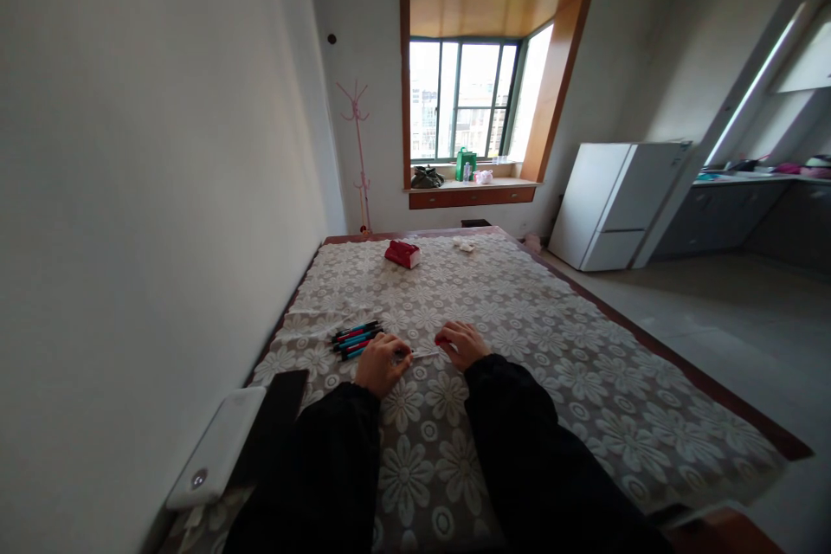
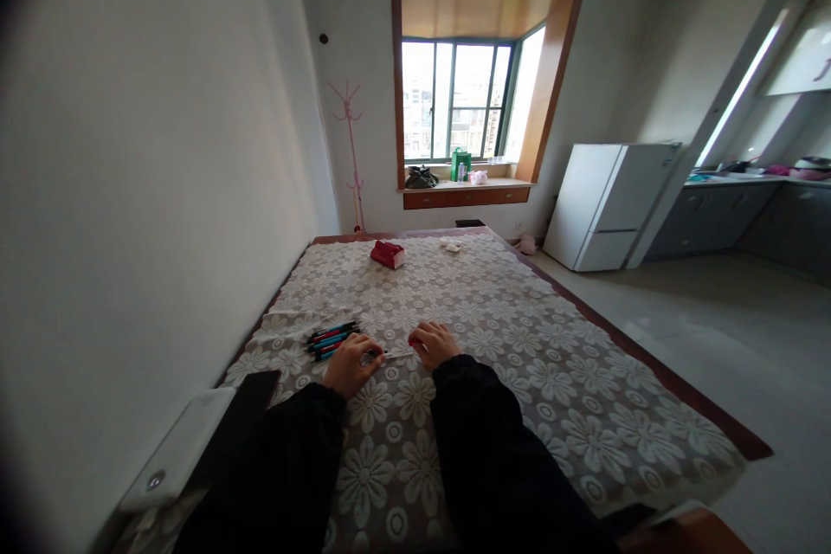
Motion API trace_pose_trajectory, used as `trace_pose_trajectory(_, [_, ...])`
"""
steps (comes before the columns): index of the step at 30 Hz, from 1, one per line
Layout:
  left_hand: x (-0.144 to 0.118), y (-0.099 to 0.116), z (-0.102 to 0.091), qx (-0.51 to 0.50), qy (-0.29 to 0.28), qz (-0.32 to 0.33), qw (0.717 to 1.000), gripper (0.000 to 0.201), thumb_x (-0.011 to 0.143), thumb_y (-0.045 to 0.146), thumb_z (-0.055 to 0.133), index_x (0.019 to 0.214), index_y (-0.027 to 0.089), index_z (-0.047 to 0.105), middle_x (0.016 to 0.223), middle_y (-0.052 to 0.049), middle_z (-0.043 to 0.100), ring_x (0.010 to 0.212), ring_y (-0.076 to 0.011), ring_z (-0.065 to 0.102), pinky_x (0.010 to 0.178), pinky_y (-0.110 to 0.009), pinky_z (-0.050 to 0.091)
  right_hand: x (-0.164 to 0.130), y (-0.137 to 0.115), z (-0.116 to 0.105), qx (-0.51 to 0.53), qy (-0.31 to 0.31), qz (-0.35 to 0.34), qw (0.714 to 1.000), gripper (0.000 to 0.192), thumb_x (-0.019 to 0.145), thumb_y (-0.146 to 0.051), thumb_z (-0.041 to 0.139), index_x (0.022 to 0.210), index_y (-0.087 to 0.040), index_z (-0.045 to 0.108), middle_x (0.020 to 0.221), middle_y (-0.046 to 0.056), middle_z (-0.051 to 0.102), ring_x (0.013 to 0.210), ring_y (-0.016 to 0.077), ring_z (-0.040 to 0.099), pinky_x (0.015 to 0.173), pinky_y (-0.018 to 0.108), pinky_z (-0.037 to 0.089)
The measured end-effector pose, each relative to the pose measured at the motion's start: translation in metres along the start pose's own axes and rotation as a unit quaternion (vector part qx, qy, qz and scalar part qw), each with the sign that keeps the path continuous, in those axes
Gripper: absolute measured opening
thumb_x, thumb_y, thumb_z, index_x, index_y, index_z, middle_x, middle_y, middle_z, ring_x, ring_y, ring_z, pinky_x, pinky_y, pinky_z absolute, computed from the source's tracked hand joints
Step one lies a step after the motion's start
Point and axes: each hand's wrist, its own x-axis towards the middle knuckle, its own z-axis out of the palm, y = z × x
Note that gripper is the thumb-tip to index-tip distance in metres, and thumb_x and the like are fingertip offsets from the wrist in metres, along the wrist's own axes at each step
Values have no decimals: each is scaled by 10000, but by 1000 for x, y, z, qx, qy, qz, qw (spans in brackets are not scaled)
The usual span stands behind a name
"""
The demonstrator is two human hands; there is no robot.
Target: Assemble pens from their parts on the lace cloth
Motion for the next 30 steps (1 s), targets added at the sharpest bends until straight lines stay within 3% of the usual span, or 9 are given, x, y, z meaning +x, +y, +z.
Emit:
trace_pose_trajectory(5, [0,2,0,-5,-14,3,1000,127,823,326,586,825,234,672,889,-33,663,910,-200,551,815,-323,432,2,-18,9,95,-4,-58,994,178,916,-260,479,928,-204,647,880,51,618,784,148,575,731,258,445])
trace_pose_trajectory(12, [0,5,-2,4,-40,11,999,138,837,320,560,843,223,657,891,-37,653,921,-199,546,818,-321,428,2,-24,16,98,-9,-87,991,179,917,-291,499,929,-202,655,856,42,619,795,152,576,749,260,449])
trace_pose_trajectory(17, [0,5,-2,-2,-27,9,1000,126,837,306,562,840,220,654,904,-33,651,915,-192,548,821,-323,426,3,-17,12,101,18,-76,992,170,915,-276,498,922,-210,655,866,55,627,833,169,574,778,283,454])
trace_pose_trajectory(23, [0,5,-1,-15,-32,23,999,174,851,361,566,847,218,667,889,-37,650,904,-185,550,806,-307,431,2,-23,19,130,-17,-77,988,195,908,-312,497,941,-201,653,855,50,618,794,163,573,742,278,462])
trace_pose_trajectory(30, [0,0,4,-54,-9,19,998,161,835,378,608,849,232,674,875,-23,655,894,-175,553,802,-294,433,2,-28,26,215,-9,-2,976,103,825,-273,590,880,-187,597,783,16,610,710,142,561,650,261,459])
